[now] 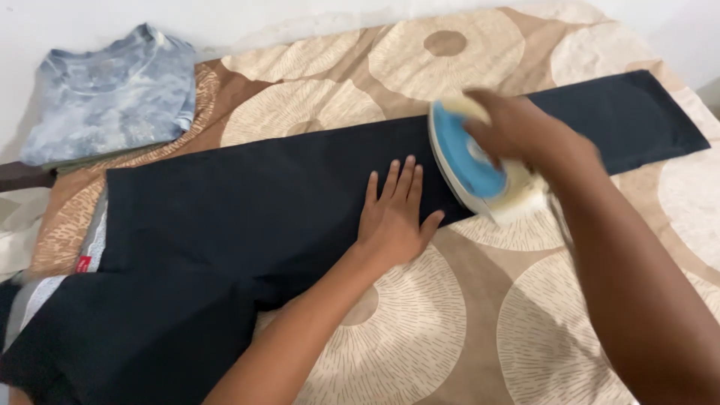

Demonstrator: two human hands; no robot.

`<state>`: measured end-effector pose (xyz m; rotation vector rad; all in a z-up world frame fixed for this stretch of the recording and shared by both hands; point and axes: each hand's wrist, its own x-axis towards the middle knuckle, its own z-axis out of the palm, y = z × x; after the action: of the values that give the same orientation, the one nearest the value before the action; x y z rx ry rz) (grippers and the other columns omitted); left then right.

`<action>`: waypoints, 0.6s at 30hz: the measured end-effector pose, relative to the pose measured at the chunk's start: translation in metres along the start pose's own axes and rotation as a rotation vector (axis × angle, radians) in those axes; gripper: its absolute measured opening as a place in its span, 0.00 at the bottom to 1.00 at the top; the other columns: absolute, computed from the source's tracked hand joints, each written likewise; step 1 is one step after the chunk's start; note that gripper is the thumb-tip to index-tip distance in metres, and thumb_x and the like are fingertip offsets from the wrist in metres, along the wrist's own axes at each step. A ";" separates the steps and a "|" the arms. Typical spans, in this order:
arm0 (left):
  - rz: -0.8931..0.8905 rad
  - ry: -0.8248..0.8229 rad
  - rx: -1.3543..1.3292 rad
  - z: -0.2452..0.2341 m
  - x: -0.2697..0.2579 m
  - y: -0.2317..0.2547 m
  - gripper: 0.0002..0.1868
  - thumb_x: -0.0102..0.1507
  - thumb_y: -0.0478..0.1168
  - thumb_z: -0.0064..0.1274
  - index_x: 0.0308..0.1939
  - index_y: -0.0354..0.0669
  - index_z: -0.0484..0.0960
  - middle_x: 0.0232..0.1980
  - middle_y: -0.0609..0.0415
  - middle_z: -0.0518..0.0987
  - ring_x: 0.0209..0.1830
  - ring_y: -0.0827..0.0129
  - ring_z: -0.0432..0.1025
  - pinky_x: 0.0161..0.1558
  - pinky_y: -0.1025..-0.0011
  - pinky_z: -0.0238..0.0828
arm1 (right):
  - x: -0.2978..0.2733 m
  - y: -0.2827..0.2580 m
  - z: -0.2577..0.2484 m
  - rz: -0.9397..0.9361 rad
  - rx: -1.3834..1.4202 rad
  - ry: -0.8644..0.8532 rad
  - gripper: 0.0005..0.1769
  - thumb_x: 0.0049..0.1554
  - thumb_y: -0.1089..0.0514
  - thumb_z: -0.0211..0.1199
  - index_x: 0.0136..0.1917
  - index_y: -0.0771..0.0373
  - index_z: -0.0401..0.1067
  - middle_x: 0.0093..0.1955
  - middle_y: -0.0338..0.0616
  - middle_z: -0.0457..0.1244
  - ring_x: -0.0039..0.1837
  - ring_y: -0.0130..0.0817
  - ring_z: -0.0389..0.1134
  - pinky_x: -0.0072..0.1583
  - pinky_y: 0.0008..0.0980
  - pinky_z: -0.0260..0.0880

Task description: The person irons a pair of black trousers laid flat on a patterned bedsheet, then folds the trousers into a compact stack. A folded blue tie-dye shirt and other clothes are visible nearby.

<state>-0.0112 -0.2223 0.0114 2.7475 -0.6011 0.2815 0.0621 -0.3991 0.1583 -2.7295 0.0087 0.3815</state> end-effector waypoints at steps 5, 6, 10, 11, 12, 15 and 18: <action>-0.044 -0.250 0.025 0.010 0.057 0.006 0.51 0.66 0.69 0.36 0.80 0.35 0.45 0.84 0.45 0.40 0.84 0.54 0.34 0.78 0.47 0.26 | -0.103 0.079 0.025 0.162 -0.179 -0.105 0.42 0.65 0.44 0.57 0.88 0.37 0.47 0.37 0.56 0.73 0.35 0.44 0.77 0.44 0.41 0.78; -0.035 -0.247 0.019 0.012 0.064 0.008 0.51 0.66 0.69 0.36 0.80 0.35 0.45 0.84 0.45 0.40 0.84 0.54 0.34 0.78 0.47 0.26 | -0.111 0.084 0.024 0.171 -0.182 -0.099 0.42 0.65 0.44 0.57 0.88 0.37 0.47 0.37 0.56 0.73 0.35 0.44 0.77 0.44 0.41 0.78; 0.010 -0.216 0.024 0.017 0.075 0.013 0.51 0.66 0.70 0.36 0.79 0.35 0.47 0.84 0.46 0.42 0.84 0.56 0.36 0.78 0.47 0.28 | -0.115 0.073 0.014 0.306 -0.131 -0.069 0.39 0.64 0.44 0.57 0.86 0.35 0.51 0.38 0.57 0.73 0.37 0.44 0.76 0.45 0.42 0.77; 0.018 -0.210 -0.002 0.017 0.078 0.013 0.50 0.66 0.70 0.35 0.79 0.36 0.48 0.84 0.46 0.43 0.84 0.56 0.36 0.78 0.48 0.28 | -0.105 0.063 0.006 0.305 -0.154 -0.079 0.39 0.66 0.44 0.56 0.87 0.35 0.48 0.38 0.58 0.73 0.37 0.43 0.75 0.45 0.40 0.76; 0.026 -0.209 -0.003 0.022 0.077 0.012 0.50 0.66 0.70 0.35 0.79 0.36 0.48 0.84 0.46 0.43 0.84 0.56 0.36 0.78 0.48 0.28 | -0.081 0.064 0.004 0.311 -0.152 -0.075 0.39 0.66 0.44 0.56 0.87 0.35 0.48 0.38 0.58 0.73 0.37 0.43 0.75 0.45 0.40 0.76; 0.073 -0.152 -0.021 0.026 0.072 0.009 0.47 0.69 0.69 0.34 0.79 0.37 0.50 0.84 0.48 0.47 0.84 0.57 0.39 0.78 0.47 0.30 | 0.002 0.069 -0.002 0.106 0.007 0.079 0.36 0.64 0.47 0.56 0.83 0.40 0.53 0.41 0.59 0.73 0.37 0.48 0.74 0.46 0.47 0.77; 0.077 -0.131 0.031 0.018 0.067 0.012 0.49 0.67 0.70 0.37 0.79 0.38 0.54 0.84 0.48 0.50 0.85 0.57 0.42 0.79 0.47 0.34 | 0.072 0.061 -0.011 -0.048 -0.006 0.167 0.34 0.66 0.46 0.57 0.82 0.48 0.54 0.48 0.60 0.72 0.45 0.43 0.74 0.56 0.50 0.72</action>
<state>0.0456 -0.2639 0.0153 2.7929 -0.7439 0.1302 0.1307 -0.4562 0.1262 -2.7535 -0.0130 0.1396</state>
